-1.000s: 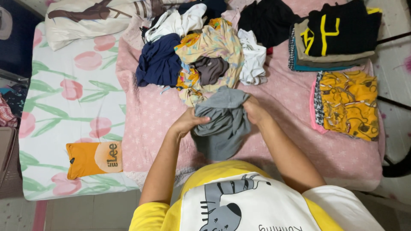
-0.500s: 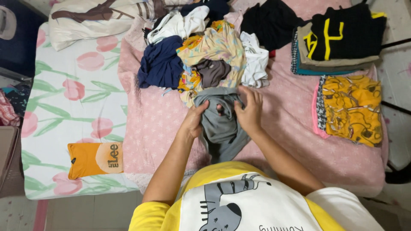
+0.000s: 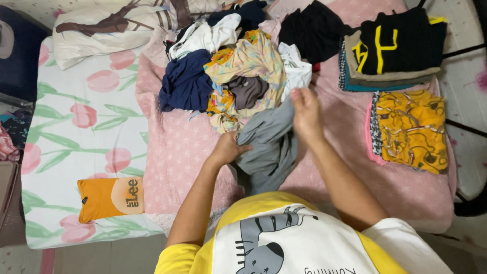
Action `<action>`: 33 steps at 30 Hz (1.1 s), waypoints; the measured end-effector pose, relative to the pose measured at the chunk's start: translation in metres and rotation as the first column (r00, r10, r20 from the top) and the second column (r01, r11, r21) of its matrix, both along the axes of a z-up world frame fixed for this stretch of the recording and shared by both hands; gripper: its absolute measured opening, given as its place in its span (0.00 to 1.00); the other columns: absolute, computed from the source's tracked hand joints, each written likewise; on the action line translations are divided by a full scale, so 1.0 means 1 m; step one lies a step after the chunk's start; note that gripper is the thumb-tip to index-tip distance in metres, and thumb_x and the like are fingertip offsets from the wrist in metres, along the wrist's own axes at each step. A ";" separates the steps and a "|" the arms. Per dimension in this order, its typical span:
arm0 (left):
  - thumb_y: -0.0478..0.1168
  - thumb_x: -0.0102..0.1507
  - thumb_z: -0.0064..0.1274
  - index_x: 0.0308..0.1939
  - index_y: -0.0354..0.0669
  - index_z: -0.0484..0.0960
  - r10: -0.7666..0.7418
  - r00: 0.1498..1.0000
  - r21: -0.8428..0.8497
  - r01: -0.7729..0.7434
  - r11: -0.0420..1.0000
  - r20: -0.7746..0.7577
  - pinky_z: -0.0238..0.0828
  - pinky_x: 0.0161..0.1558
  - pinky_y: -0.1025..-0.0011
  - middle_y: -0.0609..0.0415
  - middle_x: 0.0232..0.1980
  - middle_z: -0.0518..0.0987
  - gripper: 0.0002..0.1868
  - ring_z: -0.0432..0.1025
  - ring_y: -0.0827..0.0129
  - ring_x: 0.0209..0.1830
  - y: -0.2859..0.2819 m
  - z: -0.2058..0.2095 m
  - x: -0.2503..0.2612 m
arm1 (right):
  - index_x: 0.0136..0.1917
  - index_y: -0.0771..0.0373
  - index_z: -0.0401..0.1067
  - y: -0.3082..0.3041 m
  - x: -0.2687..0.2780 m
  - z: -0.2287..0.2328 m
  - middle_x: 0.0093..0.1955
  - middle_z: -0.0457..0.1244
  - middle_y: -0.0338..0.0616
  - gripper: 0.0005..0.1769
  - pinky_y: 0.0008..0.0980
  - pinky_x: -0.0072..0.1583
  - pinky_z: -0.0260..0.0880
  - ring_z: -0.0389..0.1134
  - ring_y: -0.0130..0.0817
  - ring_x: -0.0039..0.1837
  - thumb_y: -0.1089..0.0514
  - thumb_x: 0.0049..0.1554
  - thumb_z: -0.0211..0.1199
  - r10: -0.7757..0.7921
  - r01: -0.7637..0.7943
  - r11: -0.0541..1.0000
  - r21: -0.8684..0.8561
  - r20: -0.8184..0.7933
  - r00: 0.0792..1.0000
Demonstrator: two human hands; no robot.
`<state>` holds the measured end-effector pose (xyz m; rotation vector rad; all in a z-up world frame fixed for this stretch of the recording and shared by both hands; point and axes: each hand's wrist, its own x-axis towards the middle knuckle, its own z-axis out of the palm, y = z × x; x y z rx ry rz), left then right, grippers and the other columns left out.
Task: Folding and stacking different pieces of clothing on a bed.
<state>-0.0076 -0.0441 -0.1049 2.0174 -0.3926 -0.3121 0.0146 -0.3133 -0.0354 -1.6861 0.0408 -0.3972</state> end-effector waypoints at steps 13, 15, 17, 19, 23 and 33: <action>0.37 0.63 0.58 0.45 0.38 0.81 0.558 0.827 -0.087 -0.552 0.829 0.071 0.73 0.45 0.66 0.44 0.41 0.83 0.09 0.74 0.66 0.40 0.048 -0.024 0.052 | 0.51 0.69 0.76 -0.132 0.044 0.033 0.47 0.69 0.40 0.07 0.29 0.50 0.68 0.68 0.28 0.46 0.71 0.65 0.74 -0.240 0.264 0.965 0.007 0.439 0.866; 0.31 0.62 0.51 0.53 0.37 0.79 0.453 0.862 -0.391 -0.344 0.853 0.228 0.70 0.55 0.65 0.46 0.49 0.82 0.15 0.74 0.64 0.50 0.027 -0.022 0.067 | 0.49 0.63 0.78 -0.111 0.032 0.039 0.46 0.68 0.47 0.11 0.40 0.52 0.67 0.68 0.42 0.49 0.61 0.55 0.77 -0.307 0.528 0.642 -0.556 0.445 0.841; 0.33 0.61 0.54 0.51 0.39 0.80 0.332 0.895 -0.272 -0.254 0.928 0.297 0.73 0.51 0.64 0.45 0.46 0.83 0.14 0.77 0.62 0.47 -0.004 0.017 0.065 | 0.60 0.66 0.72 -0.043 0.017 0.050 0.56 0.66 0.56 0.32 0.46 0.60 0.63 0.66 0.53 0.58 0.53 0.47 0.81 -0.020 0.294 0.702 -0.648 0.395 0.918; 0.36 0.59 0.56 0.48 0.41 0.81 0.184 0.922 -0.138 -0.145 0.980 0.340 0.75 0.47 0.63 0.45 0.43 0.84 0.14 0.79 0.59 0.44 -0.031 0.068 0.050 | 0.72 0.68 0.65 0.004 0.005 0.044 0.65 0.64 0.66 0.54 0.52 0.67 0.59 0.64 0.63 0.66 0.46 0.39 0.85 0.254 0.055 0.687 -0.725 0.310 0.916; 0.44 0.55 0.63 0.46 0.43 0.81 -0.019 0.938 0.205 -0.056 0.977 0.346 0.72 0.43 0.54 0.42 0.40 0.83 0.18 0.78 0.48 0.43 -0.050 0.145 0.025 | 0.66 0.68 0.71 0.020 0.017 -0.002 0.53 0.72 0.52 0.30 0.44 0.63 0.64 0.70 0.41 0.56 0.62 0.50 0.70 0.406 -0.412 0.783 -0.467 -0.118 0.906; 0.39 0.56 0.61 0.45 0.43 0.83 0.386 0.818 0.267 -0.522 0.810 0.427 0.74 0.46 0.57 0.40 0.46 0.84 0.13 0.78 0.48 0.47 0.022 0.009 0.053 | 0.56 0.69 0.75 -0.029 0.004 0.030 0.50 0.71 0.39 0.14 0.26 0.54 0.72 0.71 0.26 0.49 0.70 0.57 0.58 0.223 -0.237 0.888 0.394 0.080 0.971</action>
